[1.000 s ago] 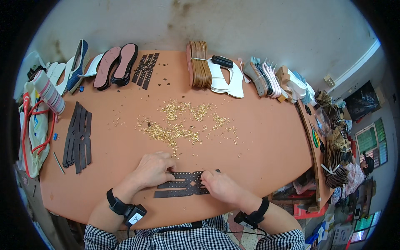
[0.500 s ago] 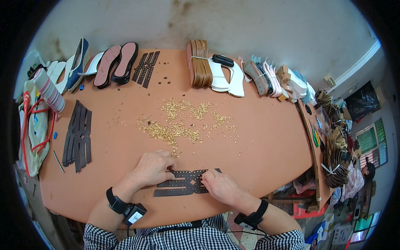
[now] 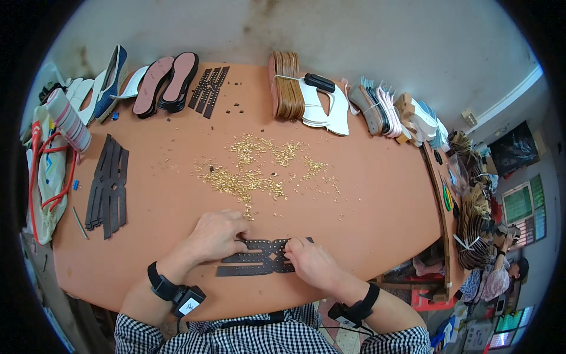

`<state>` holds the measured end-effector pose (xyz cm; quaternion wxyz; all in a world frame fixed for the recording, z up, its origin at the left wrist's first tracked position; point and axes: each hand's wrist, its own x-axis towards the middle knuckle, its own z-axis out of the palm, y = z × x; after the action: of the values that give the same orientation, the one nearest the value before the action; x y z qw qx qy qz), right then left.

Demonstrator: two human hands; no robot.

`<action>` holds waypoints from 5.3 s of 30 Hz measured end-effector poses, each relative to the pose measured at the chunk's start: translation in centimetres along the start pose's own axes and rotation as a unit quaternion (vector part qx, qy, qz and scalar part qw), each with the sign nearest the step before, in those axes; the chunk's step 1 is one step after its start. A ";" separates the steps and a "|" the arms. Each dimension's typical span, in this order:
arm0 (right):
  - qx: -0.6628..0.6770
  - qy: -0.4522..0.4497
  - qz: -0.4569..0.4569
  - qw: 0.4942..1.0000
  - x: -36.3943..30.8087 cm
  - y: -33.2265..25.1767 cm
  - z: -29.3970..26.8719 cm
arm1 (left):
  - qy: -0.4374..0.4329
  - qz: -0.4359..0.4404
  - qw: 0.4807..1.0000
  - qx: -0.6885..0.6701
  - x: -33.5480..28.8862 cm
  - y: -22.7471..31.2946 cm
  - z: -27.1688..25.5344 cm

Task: Sort and arrange small decorative components onto shoe strap templates.

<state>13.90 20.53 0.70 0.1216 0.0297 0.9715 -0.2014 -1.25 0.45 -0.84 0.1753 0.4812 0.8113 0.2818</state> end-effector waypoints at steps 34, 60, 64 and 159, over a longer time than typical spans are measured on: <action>0.023 0.010 -0.030 0.999 -0.1 0.5 0.1 | -0.018 -0.010 1.000 -0.018 0.1 0.2 -0.5; 0.092 -0.027 0.092 0.991 1.6 0.4 -0.3 | -0.022 -0.007 1.000 0.018 0.1 0.2 -0.4; 0.072 -0.014 0.068 0.995 1.7 0.2 -0.7 | -0.028 -0.006 0.999 0.019 0.2 0.2 -0.4; -0.028 0.022 0.002 0.999 0.5 -1.9 0.1 | -0.002 -0.001 1.000 -0.006 0.2 0.0 -0.1</action>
<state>13.19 18.81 1.22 0.1013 0.0332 0.9791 -0.1733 -1.38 0.58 -0.74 0.1797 0.4796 0.8101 0.2853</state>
